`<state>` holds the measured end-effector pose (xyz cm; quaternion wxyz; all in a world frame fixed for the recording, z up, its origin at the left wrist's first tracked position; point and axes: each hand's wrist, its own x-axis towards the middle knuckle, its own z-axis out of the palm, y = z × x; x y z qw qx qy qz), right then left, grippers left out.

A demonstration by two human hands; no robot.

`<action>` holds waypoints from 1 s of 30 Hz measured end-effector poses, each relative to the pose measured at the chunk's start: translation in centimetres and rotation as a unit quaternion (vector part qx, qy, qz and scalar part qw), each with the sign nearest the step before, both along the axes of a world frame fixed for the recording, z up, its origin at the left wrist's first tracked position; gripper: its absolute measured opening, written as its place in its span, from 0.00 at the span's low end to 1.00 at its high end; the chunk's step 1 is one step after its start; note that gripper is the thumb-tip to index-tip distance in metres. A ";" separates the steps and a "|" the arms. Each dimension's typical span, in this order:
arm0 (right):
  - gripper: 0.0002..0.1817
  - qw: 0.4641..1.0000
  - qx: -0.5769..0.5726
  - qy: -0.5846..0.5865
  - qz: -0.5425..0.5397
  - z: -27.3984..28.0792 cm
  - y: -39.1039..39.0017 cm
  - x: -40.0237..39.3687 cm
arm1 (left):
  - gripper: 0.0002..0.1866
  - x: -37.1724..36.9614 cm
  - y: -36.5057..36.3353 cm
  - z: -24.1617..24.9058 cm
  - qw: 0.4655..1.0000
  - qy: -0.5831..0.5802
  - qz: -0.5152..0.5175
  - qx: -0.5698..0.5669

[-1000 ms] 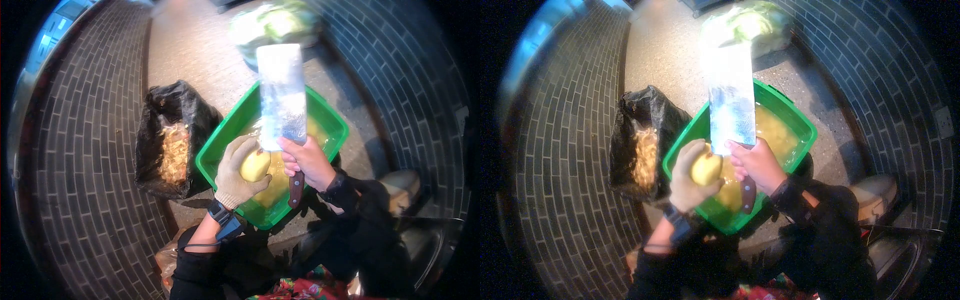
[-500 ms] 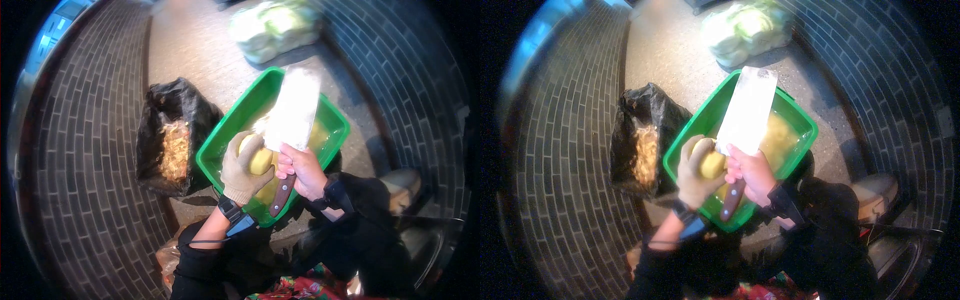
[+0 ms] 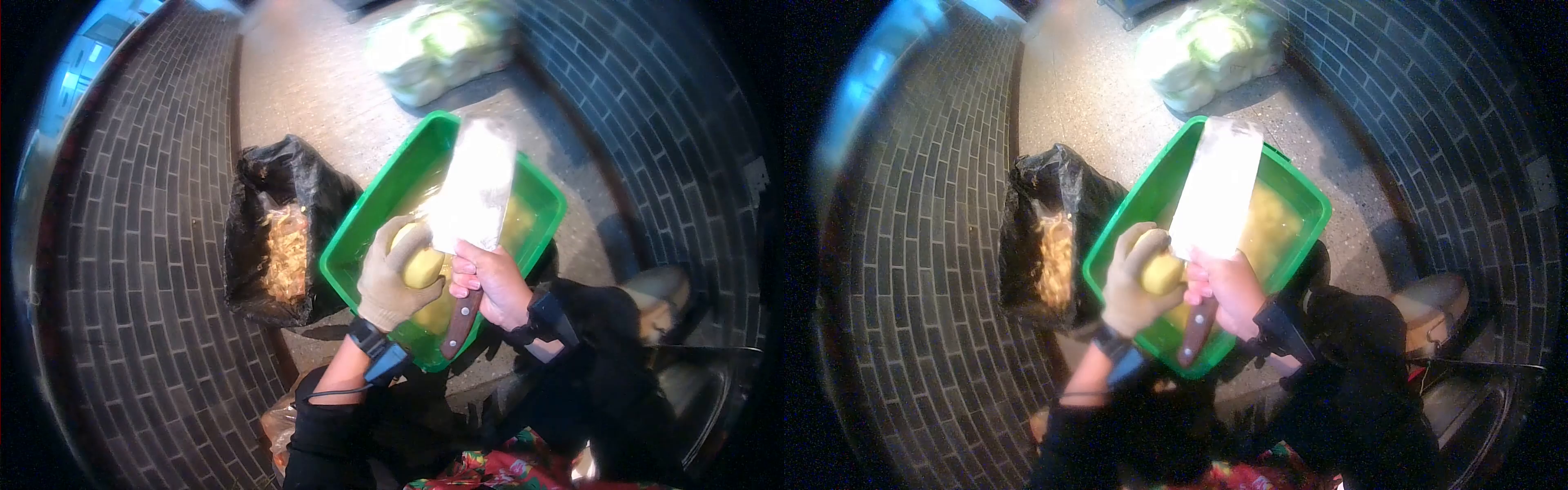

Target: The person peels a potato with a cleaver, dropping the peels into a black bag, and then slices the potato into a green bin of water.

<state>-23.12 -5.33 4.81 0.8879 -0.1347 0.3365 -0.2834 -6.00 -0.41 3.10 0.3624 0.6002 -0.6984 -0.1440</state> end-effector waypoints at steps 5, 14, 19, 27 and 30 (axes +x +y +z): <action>0.06 0.991 0.090 -0.057 -0.076 -1.0 0.3 0.8 | 0.38 -2.2 -0.1 -1.4 0.992 -0.004 0.109 -0.069; 0.06 0.992 0.087 -0.072 -0.055 -1.3 -0.1 0.4 | 0.38 -0.8 -0.7 0.1 1.000 0.024 0.001 0.010; 0.05 0.999 0.018 -0.033 -0.019 -0.7 0.1 0.1 | 0.38 0.2 -0.6 0.3 0.992 0.098 -0.055 0.064; 0.13 0.984 0.127 -0.118 -0.043 -1.3 1.5 1.7 | 0.35 -1.5 -0.6 -1.2 0.986 -0.121 0.108 -0.042; 0.12 0.986 0.131 -0.096 -0.032 -0.9 1.6 1.8 | 0.35 -1.7 -0.7 -1.4 0.996 0.002 0.089 -0.019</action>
